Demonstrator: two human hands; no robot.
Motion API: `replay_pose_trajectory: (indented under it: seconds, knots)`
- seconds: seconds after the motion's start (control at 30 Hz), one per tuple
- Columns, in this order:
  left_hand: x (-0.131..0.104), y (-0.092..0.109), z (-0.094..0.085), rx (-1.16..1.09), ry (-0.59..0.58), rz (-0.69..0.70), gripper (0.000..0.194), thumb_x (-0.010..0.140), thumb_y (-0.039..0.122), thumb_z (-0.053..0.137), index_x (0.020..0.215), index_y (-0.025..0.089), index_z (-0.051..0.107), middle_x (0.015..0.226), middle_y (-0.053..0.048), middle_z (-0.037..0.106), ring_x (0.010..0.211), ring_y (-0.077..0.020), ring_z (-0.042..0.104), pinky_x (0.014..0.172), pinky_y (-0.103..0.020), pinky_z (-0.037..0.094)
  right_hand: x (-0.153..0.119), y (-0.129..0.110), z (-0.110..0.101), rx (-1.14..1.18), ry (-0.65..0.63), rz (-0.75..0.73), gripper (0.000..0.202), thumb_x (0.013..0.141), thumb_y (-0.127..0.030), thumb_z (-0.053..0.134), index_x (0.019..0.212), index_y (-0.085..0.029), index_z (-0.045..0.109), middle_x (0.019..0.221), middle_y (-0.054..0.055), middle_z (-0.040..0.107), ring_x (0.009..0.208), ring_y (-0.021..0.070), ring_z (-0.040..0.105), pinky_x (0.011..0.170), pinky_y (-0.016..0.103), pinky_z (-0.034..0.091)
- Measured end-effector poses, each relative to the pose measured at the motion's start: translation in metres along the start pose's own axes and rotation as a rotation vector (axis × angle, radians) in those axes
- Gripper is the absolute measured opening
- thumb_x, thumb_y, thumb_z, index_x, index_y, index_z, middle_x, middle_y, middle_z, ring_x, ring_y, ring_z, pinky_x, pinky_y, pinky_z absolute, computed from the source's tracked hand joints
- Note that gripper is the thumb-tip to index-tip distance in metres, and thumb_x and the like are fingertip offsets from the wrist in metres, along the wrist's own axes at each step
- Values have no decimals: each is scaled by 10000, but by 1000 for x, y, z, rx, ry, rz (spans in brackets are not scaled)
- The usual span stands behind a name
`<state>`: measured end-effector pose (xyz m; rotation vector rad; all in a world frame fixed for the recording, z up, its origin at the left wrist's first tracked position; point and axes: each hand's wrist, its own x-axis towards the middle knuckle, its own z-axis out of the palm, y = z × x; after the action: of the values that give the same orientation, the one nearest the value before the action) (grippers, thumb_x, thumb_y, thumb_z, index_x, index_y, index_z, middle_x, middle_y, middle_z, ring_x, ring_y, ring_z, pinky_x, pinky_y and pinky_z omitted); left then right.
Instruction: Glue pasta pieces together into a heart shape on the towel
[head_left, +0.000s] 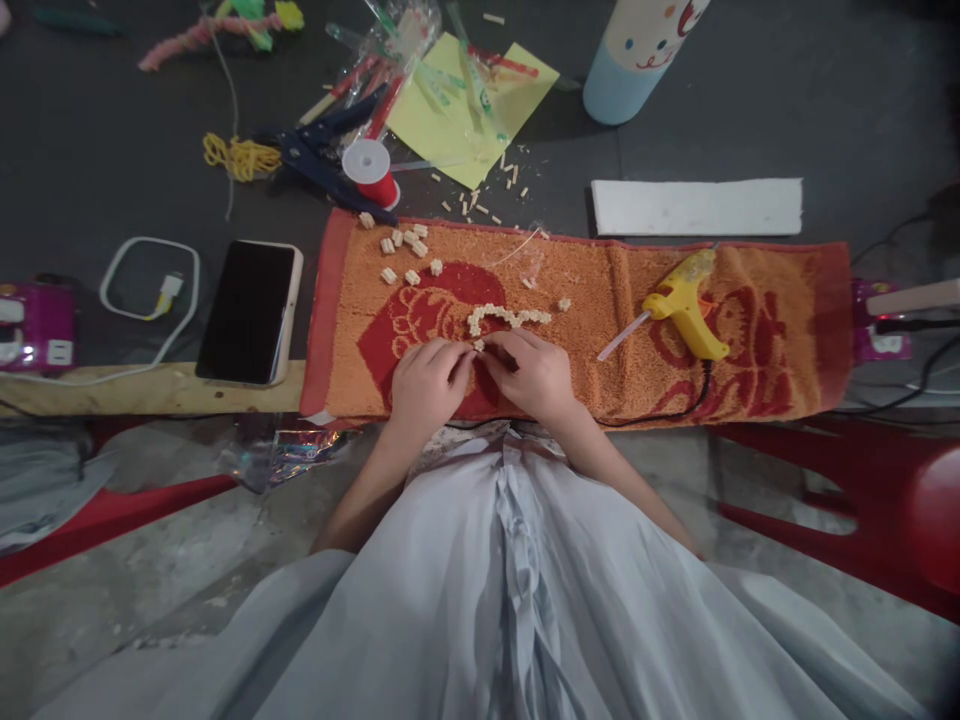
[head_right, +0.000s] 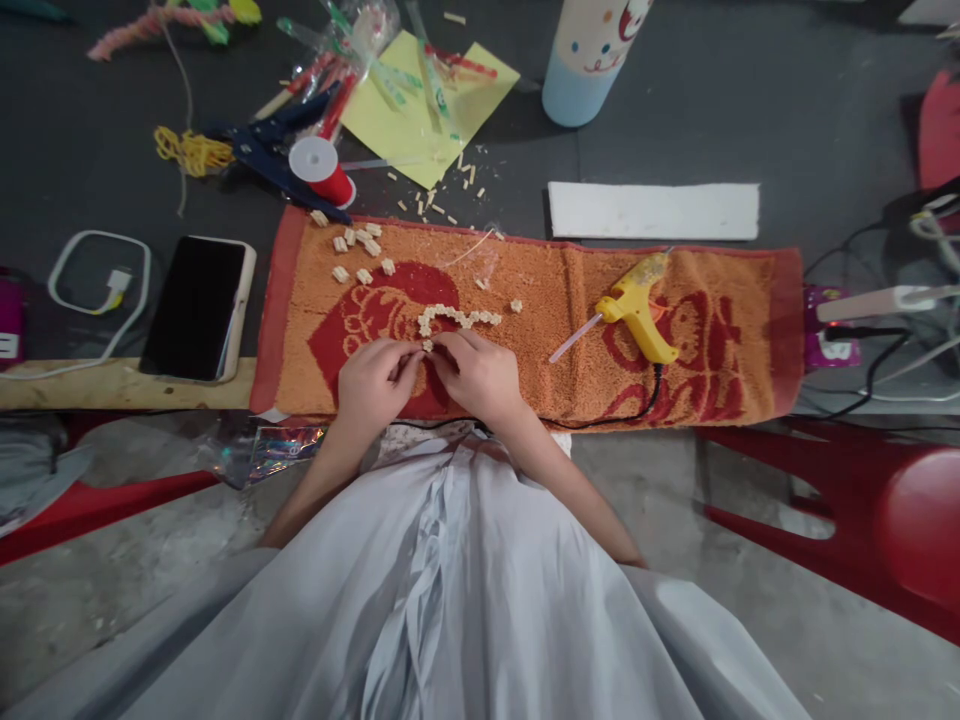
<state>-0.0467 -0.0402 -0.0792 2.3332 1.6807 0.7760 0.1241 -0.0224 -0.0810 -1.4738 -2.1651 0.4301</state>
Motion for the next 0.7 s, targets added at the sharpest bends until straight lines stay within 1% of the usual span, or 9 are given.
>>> replay_pose_trajectory:
  seconds: [0.13,0.3,0.4,0.57,0.7]
  knots:
    - [0,2,0,-7,-26,-38,199,965,286,508,926,180,672,837,-41,717,788,-166,659,737,-286,463,0,-1,0,1,-11,9,225,926,-324,571,1060,-204,706,910,35,748,767,159,680,627,253,449]
    - [0,3,0,-42,14,-96,213,961,329,528,957,179,678,796,-29,704,740,-148,653,707,-267,461,0,-1,0,-4,-4,1,250,926,-284,540,1095,-204,705,933,38,752,781,161,686,630,252,458]
    - [0,3,0,-38,9,-83,242,970,353,516,987,181,686,802,-32,709,750,-150,657,718,-269,463,0,-1,0,-3,-7,-19,245,932,-263,519,1068,-208,715,929,38,748,785,158,686,630,250,459]
    - [0,2,1,-26,5,-78,264,980,359,500,982,181,695,824,-40,726,763,-155,667,724,-275,467,-1,-2,-1,-2,-12,-14,233,949,-280,515,1043,-217,718,925,38,746,783,155,681,627,248,460]
    - [0,1,2,-38,7,-73,271,988,346,485,1002,190,706,890,-46,751,807,-160,683,763,-279,483,-1,-1,0,16,2,-17,221,950,-276,524,1025,-209,720,907,28,744,801,152,683,643,243,467]
